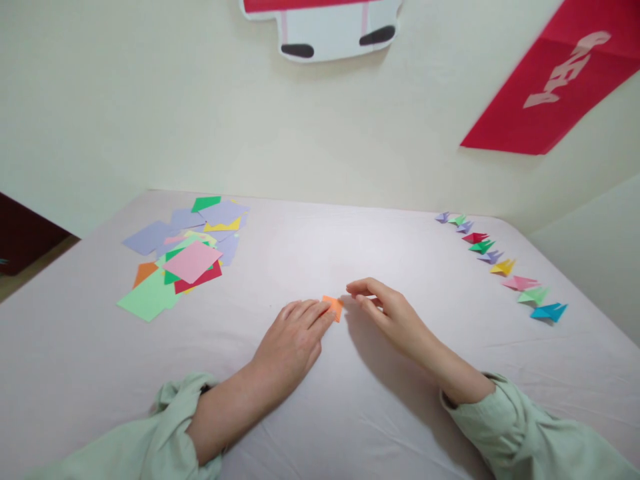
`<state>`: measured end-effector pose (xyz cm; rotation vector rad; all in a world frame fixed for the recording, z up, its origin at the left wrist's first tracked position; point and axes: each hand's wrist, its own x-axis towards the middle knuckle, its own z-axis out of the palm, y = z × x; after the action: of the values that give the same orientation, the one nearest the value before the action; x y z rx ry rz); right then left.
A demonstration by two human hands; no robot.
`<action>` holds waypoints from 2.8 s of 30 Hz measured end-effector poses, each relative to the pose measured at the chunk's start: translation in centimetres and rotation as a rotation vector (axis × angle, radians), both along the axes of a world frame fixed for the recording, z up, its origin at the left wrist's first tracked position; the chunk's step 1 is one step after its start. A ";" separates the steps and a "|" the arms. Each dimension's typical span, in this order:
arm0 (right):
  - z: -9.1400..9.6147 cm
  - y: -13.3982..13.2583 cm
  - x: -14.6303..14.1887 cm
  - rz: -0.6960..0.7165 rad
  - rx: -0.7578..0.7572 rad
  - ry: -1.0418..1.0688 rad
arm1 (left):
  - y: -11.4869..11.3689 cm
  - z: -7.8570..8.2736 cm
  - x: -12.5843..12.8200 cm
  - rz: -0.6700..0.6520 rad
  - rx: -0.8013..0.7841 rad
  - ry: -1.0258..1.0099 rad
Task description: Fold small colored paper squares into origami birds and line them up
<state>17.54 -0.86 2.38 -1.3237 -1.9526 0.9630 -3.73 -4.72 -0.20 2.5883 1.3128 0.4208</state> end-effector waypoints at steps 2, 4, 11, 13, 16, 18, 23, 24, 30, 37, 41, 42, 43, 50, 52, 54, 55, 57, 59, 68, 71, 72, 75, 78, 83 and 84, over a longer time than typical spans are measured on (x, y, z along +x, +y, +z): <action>0.1 0.4 -0.5 -0.037 -0.120 0.181 | 0.0 0.1 0.0 -0.003 -0.006 -0.015; 0.4 0.7 -1.2 -0.045 -0.225 0.313 | 0.0 0.2 0.0 -0.006 -0.008 -0.030; 1.7 1.9 -2.5 -0.124 -0.513 0.498 | 0.0 0.1 -0.1 -0.002 0.008 -0.112; 1.6 2.2 -2.5 -0.155 -0.550 0.536 | 0.0 0.0 -0.1 0.003 0.003 -0.129; 0.8 2.2 -2.7 -0.169 -0.600 0.615 | 0.1 -0.2 -0.1 0.015 -0.020 -0.174; 0.1 2.1 -2.9 -0.169 -0.638 0.655 | 0.2 -0.2 -0.2 0.025 -0.041 -0.212; -1.3 2.0 -3.2 -0.152 -0.495 0.458 | 0.6 -0.2 -0.1 0.085 -0.060 -0.294; -1.5 2.0 -3.1 -0.151 -0.403 0.369 | 0.6 -0.2 0.0 0.093 -0.056 -0.304; -2.0 2.0 -2.5 -0.050 -0.045 -0.004 | 0.7 -0.3 0.1 0.106 -0.045 -0.304; -0.8 2.1 -2.7 -0.021 -0.299 0.178 | 0.6 -0.1 0.1 0.110 -0.036 -0.280; -0.2 2.2 -2.5 -0.044 -0.270 0.191 | 0.5 0.1 0.1 0.114 -0.048 -0.278; -0.1 2.2 -2.5 -0.048 -0.259 0.201 | 0.5 0.2 0.1 0.117 -0.056 -0.278; 0.1 2.2 -2.5 -0.049 -0.263 0.226 | 0.5 0.3 0.1 0.118 -0.062 -0.278; 0.5 2.2 -2.6 -0.124 -0.510 0.503 | 0.6 0.4 0.2 0.128 -0.072 -0.215; 0.4 2.3 -2.6 -0.143 -0.533 0.545 | 0.5 0.4 0.3 0.133 -0.070 -0.205; 0.2 2.2 -2.7 -0.142 -0.538 0.567 | 0.5 0.5 0.4 0.141 -0.069 -0.204; 0.2 2.1 -2.8 -0.137 -0.539 0.574 | 0.5 0.5 0.5 0.145 -0.071 -0.208; 0.1 2.0 -3.1 -0.123 -0.541 0.600 | 0.5 0.6 0.7 0.151 -0.075 -0.218; 0.1 1.8 -3.3 -0.110 -0.553 0.641 | 0.6 0.7 0.9 0.170 -0.072 -0.223; 0.0 1.5 -3.6 -0.089 -0.470 0.756 | 2.0 0.5 2.1 0.292 -0.008 -0.226; 0.0 1.5 -3.6 -0.048 -0.368 0.757 | 2.6 0.5 2.4 0.303 -0.025 -0.307; 0.0 1.5 -3.6 -0.030 -0.340 0.753 | 2.9 0.6 2.3 0.306 -0.043 -0.346; 0.1 1.6 -3.4 0.025 -0.270 0.716 | 3.8 0.6 1.7 0.317 -0.148 -0.490; -0.3 2.1 -3.0 -0.012 -0.140 0.561 | 4.7 0.7 1.0 0.374 -0.347 -0.727; -1.5 2.4 -3.2 -0.034 -0.095 0.354 | 5.1 0.9 1.0 0.507 -0.734 -1.005; -1.7 2.4 -3.3 -0.014 -0.111 0.348 | 5.0 0.9 1.2 0.492 -0.768 -1.005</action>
<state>14.29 1.55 0.67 -1.1362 -1.6441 1.2194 -2.55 0.33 0.66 1.1242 1.2887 0.9038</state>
